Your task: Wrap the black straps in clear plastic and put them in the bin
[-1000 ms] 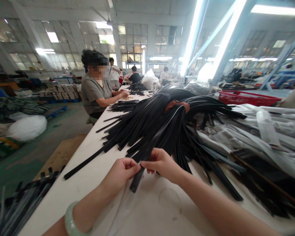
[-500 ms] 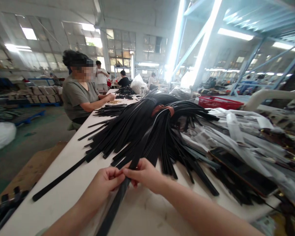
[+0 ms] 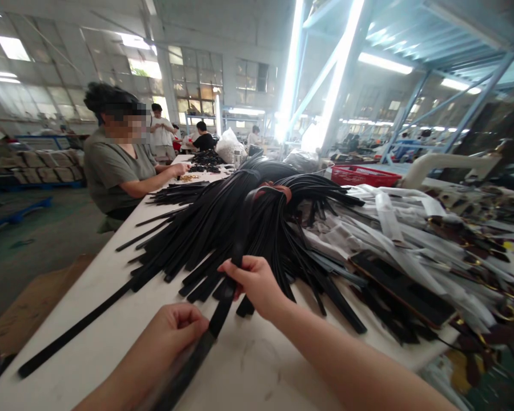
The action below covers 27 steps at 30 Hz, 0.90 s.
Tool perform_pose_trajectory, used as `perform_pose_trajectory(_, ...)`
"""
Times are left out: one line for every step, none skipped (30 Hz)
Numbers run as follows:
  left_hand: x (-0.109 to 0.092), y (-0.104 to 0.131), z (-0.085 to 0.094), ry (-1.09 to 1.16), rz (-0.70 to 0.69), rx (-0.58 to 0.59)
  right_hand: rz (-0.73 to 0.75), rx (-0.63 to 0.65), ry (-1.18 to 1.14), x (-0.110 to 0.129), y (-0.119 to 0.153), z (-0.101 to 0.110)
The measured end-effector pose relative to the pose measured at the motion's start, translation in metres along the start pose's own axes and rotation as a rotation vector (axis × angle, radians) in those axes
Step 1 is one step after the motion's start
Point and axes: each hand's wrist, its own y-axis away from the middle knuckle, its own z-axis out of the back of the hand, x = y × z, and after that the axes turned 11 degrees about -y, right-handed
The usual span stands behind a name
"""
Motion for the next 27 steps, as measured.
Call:
perform_pose_trajectory(-0.002,0.002,0.000,0.035,0.020,0.053,0.032,-0.057,-0.016,0.002,-0.003,0.002)
perform_pose_trajectory(-0.003,0.004,-0.001,0.078,0.030,0.110,0.052,-0.097,-0.029,0.005,-0.006,0.005)
perform_pose_trajectory(-0.005,0.006,-0.001,0.126,0.041,0.169,0.068,-0.122,-0.033,0.008,-0.008,0.007)
perform_pose_trajectory(-0.006,0.008,-0.001,0.171,0.058,0.230,0.085,-0.136,-0.027,0.010,-0.009,0.009)
perform_pose_trajectory(-0.007,0.010,-0.001,0.212,0.087,0.289,0.103,-0.143,-0.016,0.012,-0.010,0.010)
perform_pose_trajectory(-0.007,0.013,-0.001,0.249,0.126,0.339,0.115,-0.147,-0.004,0.013,-0.010,0.011)
perform_pose_trajectory(-0.008,0.014,-0.002,0.280,0.169,0.368,0.120,-0.147,0.012,0.014,-0.010,0.011)
perform_pose_trajectory(-0.008,0.016,-0.003,0.300,0.201,0.371,0.115,-0.142,0.032,0.014,-0.009,0.011)
perform_pose_trajectory(-0.008,0.017,-0.004,0.312,0.221,0.356,0.104,-0.135,0.058,0.014,-0.009,0.011)
perform_pose_trajectory(-0.008,0.017,-0.005,0.313,0.227,0.330,0.094,-0.126,0.090,0.013,-0.008,0.011)
perform_pose_trajectory(-0.008,0.017,-0.006,0.307,0.226,0.301,0.088,-0.117,0.129,0.011,-0.008,0.011)
perform_pose_trajectory(-0.008,0.017,-0.008,0.296,0.221,0.284,0.094,-0.111,0.170,0.010,-0.008,0.012)
perform_pose_trajectory(-0.008,0.017,-0.008,0.287,0.218,0.280,0.110,-0.109,0.208,0.008,-0.009,0.012)
perform_pose_trajectory(-0.008,0.017,-0.009,0.283,0.220,0.287,0.135,-0.112,0.236,0.007,-0.009,0.013)
perform_pose_trajectory(-0.009,0.017,-0.009,0.286,0.221,0.299,0.168,-0.121,0.251,0.006,-0.010,0.014)
perform_pose_trajectory(-0.009,0.018,-0.009,0.295,0.220,0.309,0.201,-0.131,0.252,0.005,-0.010,0.014)
perform_pose_trajectory(-0.010,0.019,-0.008,0.309,0.219,0.323,0.235,-0.146,0.243,0.005,-0.011,0.015)
perform_pose_trajectory(-0.011,0.020,-0.008,0.322,0.216,0.340,0.269,-0.164,0.228,0.006,-0.011,0.015)
perform_pose_trajectory(-0.013,0.022,-0.007,0.334,0.211,0.359,0.305,-0.184,0.211,0.006,-0.011,0.016)
perform_pose_trajectory(-0.014,0.023,-0.007,0.343,0.203,0.381,0.342,-0.204,0.197,0.008,-0.010,0.016)
perform_pose_trajectory(-0.015,0.025,-0.007,0.351,0.197,0.402,0.374,-0.216,0.190,0.010,-0.009,0.016)
perform_pose_trajectory(-0.016,0.025,-0.007,0.361,0.192,0.420,0.389,-0.213,0.192,0.011,-0.008,0.015)
perform_pose_trajectory(-0.016,0.025,-0.007,0.374,0.185,0.426,0.378,-0.191,0.199,0.013,-0.007,0.015)
perform_pose_trajectory(-0.015,0.025,-0.008,0.388,0.178,0.412,0.344,-0.150,0.209,0.015,-0.005,0.014)
perform_pose_trajectory(-0.014,0.024,-0.009,0.404,0.172,0.386,0.297,-0.101,0.215,0.015,-0.004,0.013)
perform_pose_trajectory(-0.012,0.022,-0.011,0.420,0.171,0.347,0.246,-0.052,0.216,0.016,-0.002,0.012)
perform_pose_trajectory(-0.010,0.021,-0.012,0.433,0.173,0.303,0.200,-0.006,0.212,0.016,0.000,0.010)
